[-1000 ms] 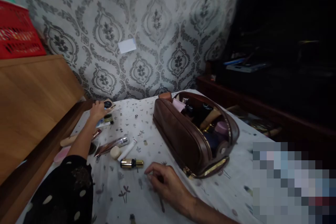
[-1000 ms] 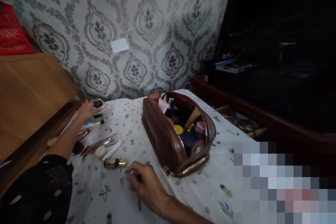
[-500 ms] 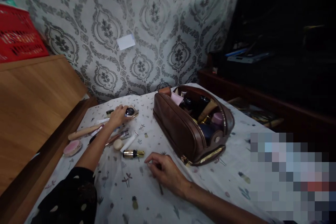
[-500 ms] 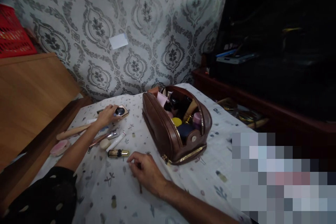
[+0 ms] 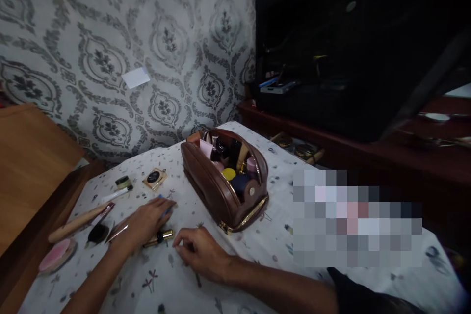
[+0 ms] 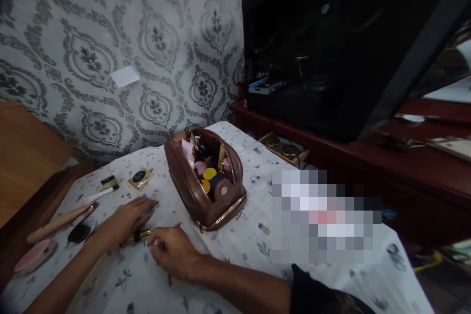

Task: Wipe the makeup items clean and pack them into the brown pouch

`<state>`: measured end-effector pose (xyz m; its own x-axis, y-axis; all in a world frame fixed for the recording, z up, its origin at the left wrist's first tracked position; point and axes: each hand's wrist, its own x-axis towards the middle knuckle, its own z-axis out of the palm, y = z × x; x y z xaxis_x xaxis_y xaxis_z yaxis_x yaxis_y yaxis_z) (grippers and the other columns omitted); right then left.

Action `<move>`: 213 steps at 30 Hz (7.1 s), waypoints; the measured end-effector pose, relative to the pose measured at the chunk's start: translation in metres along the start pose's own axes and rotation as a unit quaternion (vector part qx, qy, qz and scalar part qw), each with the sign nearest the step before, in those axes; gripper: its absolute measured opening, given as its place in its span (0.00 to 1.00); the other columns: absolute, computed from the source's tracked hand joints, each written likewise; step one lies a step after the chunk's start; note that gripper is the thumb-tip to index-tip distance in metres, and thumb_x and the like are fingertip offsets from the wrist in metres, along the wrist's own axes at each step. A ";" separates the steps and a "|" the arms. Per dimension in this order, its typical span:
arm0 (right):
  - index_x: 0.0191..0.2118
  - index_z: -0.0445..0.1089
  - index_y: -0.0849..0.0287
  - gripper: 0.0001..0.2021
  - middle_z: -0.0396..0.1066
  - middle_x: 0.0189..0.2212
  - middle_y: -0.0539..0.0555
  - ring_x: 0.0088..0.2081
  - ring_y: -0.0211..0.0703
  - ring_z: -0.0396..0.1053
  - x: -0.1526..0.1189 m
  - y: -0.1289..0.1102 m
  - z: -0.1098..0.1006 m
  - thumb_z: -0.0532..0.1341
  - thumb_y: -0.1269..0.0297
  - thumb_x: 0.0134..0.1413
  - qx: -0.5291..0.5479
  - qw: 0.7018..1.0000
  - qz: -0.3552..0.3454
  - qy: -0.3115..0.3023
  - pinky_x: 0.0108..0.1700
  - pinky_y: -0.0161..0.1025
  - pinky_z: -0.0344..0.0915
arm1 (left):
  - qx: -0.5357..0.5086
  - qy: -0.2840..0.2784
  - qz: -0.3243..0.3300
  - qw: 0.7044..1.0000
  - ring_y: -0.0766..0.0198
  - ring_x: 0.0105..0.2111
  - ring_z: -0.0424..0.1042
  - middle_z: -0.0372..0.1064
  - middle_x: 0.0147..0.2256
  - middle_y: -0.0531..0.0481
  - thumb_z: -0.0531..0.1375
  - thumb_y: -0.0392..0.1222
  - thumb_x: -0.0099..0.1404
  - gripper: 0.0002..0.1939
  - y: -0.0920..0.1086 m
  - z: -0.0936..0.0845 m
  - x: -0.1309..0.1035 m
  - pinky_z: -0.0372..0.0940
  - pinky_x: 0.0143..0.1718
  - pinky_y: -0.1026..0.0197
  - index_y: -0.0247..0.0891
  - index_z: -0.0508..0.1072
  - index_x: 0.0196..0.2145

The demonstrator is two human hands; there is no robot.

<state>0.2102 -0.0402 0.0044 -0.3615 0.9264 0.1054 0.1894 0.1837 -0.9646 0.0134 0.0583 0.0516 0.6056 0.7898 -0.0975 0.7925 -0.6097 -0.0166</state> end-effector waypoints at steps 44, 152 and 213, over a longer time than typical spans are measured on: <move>0.39 0.76 0.61 0.10 0.67 0.20 0.47 0.23 0.35 0.63 0.004 -0.003 -0.001 0.57 0.71 0.54 -0.033 0.999 -0.030 -0.017 0.29 0.31 0.56 | -0.041 0.197 -0.238 0.950 0.58 0.40 0.70 0.71 0.40 0.50 0.55 0.44 0.66 0.08 -0.008 -0.017 0.036 0.61 0.41 0.61 0.43 0.63 0.42; 0.29 0.65 0.57 0.07 0.69 0.28 0.51 0.27 0.38 0.65 0.001 0.000 -0.016 0.61 0.63 0.56 -0.183 0.970 -0.146 0.071 0.31 0.34 0.62 | -0.356 0.429 -0.153 0.816 0.63 0.30 0.62 0.60 0.27 0.53 0.46 0.53 0.73 0.19 0.072 0.027 -0.053 0.59 0.35 0.60 0.40 0.62 0.29; 0.43 0.70 0.56 0.09 0.74 0.36 0.53 0.27 0.39 0.70 -0.005 -0.016 -0.027 0.61 0.59 0.59 -0.311 0.926 -0.195 0.092 0.30 0.36 0.65 | -0.342 0.364 -0.114 0.859 0.62 0.32 0.69 0.68 0.31 0.51 0.43 0.47 0.75 0.14 0.084 0.030 -0.061 0.62 0.37 0.60 0.41 0.65 0.40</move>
<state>0.2331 -0.0386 0.0255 -0.3624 0.7791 0.5115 0.5863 0.6172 -0.5247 0.0413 -0.0433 0.0262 0.1163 0.8680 0.4828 0.6029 -0.4480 0.6601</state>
